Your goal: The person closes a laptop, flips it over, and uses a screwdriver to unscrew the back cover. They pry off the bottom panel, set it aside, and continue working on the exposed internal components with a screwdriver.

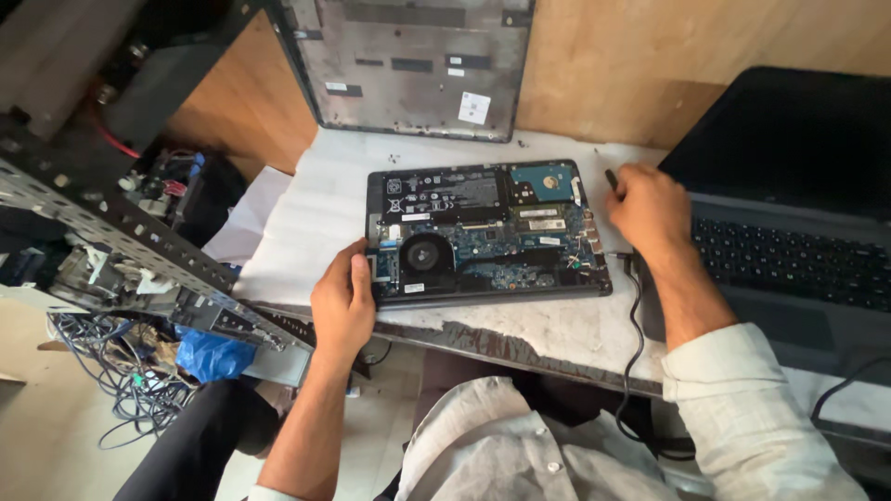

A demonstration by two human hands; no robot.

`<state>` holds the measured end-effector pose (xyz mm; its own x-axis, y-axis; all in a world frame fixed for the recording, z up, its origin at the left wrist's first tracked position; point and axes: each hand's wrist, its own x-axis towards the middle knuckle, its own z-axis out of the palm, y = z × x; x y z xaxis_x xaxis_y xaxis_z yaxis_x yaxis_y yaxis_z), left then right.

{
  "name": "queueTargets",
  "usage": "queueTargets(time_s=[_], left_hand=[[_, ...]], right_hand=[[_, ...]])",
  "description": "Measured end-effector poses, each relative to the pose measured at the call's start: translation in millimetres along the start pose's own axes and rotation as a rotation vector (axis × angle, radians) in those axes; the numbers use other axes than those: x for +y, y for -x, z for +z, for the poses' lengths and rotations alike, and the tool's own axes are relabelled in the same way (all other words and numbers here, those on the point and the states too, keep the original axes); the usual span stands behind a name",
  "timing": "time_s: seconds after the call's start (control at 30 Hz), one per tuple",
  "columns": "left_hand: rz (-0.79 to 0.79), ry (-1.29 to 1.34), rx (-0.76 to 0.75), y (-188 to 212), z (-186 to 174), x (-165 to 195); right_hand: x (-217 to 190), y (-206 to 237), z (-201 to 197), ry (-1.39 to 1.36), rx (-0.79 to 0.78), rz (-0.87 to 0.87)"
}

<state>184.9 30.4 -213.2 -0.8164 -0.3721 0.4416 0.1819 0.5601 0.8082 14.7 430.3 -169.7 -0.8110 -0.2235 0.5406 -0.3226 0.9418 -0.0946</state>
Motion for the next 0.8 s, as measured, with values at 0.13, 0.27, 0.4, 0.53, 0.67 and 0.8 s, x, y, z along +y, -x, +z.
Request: queueTargets(time_s=[0.13,0.27,0.4,0.53,0.67,0.8], left_hand=[[-0.004,-0.014,0.000,-2.1,-2.1,2.1],[-0.059,-0.001,-0.021,-2.5,-3.5,5.2],[-0.169,0.011,-0.027,-8.8,-5.9,7.2],[-0.352,-0.119,-0.112,-42.0,-4.7,2.0],[-0.198,-0.229,-0.189,-88.7,9.2,-12.5],[-0.284,-0.319,-0.375,-140.6,27.9,-26.1]], right_hand=[[-1.0,-3.1,3.0,0.034,-0.095,0.056],[-11.3,-2.5,-0.6,0.041,-0.050,0.098],[-31.3,-0.5,-5.2,-0.097,0.071,0.063],[-42.1,-1.8,-1.8,-0.383,-0.057,0.166],[-29.8,-3.8,6.9,-0.381,0.012,0.030],[-21.4,-3.6,22.1,-0.222,0.007,-0.033]])
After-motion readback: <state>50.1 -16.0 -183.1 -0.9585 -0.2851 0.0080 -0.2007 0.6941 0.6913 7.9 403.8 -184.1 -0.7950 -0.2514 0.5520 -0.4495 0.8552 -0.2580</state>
